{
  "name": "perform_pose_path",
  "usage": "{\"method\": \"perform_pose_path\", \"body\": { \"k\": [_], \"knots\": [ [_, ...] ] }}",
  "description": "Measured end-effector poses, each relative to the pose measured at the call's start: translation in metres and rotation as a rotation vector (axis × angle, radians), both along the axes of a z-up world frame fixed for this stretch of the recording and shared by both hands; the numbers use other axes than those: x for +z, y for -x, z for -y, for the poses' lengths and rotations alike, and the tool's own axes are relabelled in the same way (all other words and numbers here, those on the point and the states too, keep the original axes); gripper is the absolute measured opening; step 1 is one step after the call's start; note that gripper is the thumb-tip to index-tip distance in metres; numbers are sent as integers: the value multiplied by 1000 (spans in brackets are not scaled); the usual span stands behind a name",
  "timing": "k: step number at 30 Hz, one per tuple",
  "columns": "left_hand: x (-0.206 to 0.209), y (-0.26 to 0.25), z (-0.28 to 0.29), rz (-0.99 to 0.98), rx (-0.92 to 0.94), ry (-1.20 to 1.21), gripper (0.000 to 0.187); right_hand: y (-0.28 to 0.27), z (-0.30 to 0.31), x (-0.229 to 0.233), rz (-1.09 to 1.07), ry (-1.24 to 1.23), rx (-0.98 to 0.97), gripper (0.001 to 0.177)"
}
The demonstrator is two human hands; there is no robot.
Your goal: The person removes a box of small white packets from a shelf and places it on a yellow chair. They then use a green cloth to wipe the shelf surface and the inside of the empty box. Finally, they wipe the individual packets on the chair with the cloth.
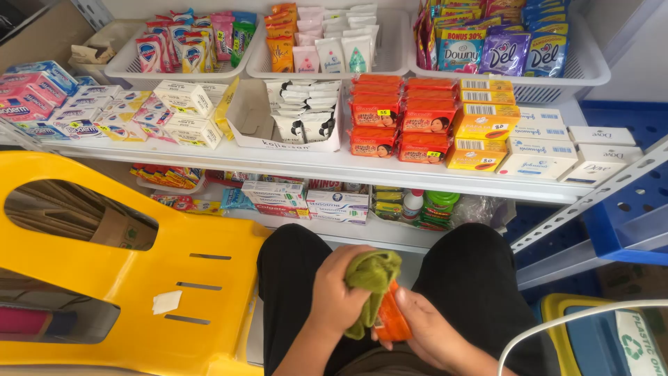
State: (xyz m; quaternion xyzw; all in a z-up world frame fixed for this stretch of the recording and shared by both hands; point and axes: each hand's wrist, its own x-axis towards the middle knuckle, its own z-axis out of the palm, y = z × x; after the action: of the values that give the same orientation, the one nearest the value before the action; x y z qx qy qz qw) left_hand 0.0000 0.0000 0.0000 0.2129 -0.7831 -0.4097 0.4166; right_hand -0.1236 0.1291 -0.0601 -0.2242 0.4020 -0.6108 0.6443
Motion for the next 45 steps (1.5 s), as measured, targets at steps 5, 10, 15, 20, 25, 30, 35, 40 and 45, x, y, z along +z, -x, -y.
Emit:
{"method": "perform_pose_path", "body": {
  "k": [5, 10, 15, 20, 25, 30, 35, 40, 45],
  "knots": [
    [-16, -37, 29, 237, 126, 22, 40, 12, -5, 17, 208, 37, 42, 61],
    [-27, -67, 38, 683, 162, 79, 39, 26, 5, 23, 169, -62, -148, 54],
    [-65, -86, 29, 1162, -88, -20, 66, 39, 14, 22, 200, -272, -313, 57],
    [-26, -80, 31, 1237, -222, -167, 84, 37, 22, 29, 459, -14, -89, 46],
    [-22, -73, 39, 1094, -246, -90, 73, 42, 23, 9, 831, 120, 176, 47],
    [15, -50, 34, 412, -269, -114, 43, 46, 22, -8, 911, 126, 324, 57],
    [36, -24, 33, 184, -446, -134, 56, 44, 22, 4, 770, -9, 308, 62],
    [36, -2, 36, 331, -550, -123, 44, 46, 25, -4, 698, -58, 326, 49],
    [23, 5, 51, 273, -543, -230, 36, 54, 31, -10, 731, -82, 250, 48]
  ]
}}
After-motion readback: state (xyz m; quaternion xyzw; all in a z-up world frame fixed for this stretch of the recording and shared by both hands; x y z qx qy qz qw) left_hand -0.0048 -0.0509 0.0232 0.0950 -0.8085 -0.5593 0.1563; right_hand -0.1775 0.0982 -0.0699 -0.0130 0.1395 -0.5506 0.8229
